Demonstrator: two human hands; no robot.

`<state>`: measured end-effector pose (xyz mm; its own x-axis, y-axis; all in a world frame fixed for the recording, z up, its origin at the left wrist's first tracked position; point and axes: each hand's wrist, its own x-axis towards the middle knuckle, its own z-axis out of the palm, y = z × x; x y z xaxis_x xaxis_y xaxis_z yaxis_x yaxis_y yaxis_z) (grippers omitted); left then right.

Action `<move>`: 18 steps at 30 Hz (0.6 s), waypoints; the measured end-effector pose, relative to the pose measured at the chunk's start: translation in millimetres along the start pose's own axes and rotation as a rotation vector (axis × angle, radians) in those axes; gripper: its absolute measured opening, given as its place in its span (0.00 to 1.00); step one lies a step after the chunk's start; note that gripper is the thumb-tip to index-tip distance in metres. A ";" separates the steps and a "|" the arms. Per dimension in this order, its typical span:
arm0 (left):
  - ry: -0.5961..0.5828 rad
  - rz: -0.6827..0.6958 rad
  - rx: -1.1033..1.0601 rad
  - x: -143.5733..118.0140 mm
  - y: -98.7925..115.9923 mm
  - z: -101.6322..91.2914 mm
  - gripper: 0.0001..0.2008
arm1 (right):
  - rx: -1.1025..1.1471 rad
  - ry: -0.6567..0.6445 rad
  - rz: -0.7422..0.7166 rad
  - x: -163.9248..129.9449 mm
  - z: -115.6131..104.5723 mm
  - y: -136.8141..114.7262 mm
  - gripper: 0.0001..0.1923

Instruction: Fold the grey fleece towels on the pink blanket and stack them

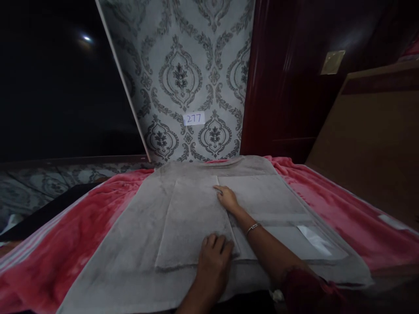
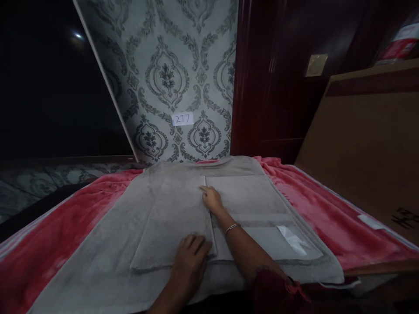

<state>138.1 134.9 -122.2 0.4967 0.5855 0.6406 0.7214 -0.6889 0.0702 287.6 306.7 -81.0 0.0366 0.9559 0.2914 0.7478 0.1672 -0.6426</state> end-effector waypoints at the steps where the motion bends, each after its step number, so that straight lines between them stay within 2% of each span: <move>1: -0.013 -0.001 0.004 -1.2 -0.1 1.2 0.17 | -0.001 0.007 -0.007 -0.7 0.9 1.8 0.23; 5: -0.122 -0.038 0.066 0.9 1.4 -9.2 0.16 | 0.010 0.016 -0.029 -2.4 0.7 8.2 0.25; 10: -0.316 -0.124 0.067 3.4 -4.2 -42.9 0.24 | 0.038 0.007 -0.062 -3.9 0.1 19.3 0.28; 14: -0.405 -0.259 0.086 -4.9 -23.7 -68.7 0.31 | 0.062 -0.003 -0.076 -5.4 1.0 27.9 0.30; 18: -0.391 -0.424 0.214 -20.7 -51.8 -95.2 0.38 | 0.071 0.008 -0.092 -7.4 -0.1 30.0 0.30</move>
<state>44.6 117.8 -66.3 0.2564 0.9311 0.2594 0.9556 -0.2845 0.0764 309.8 304.6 -102.4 -0.0245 0.9338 0.3571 0.6997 0.2712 -0.6610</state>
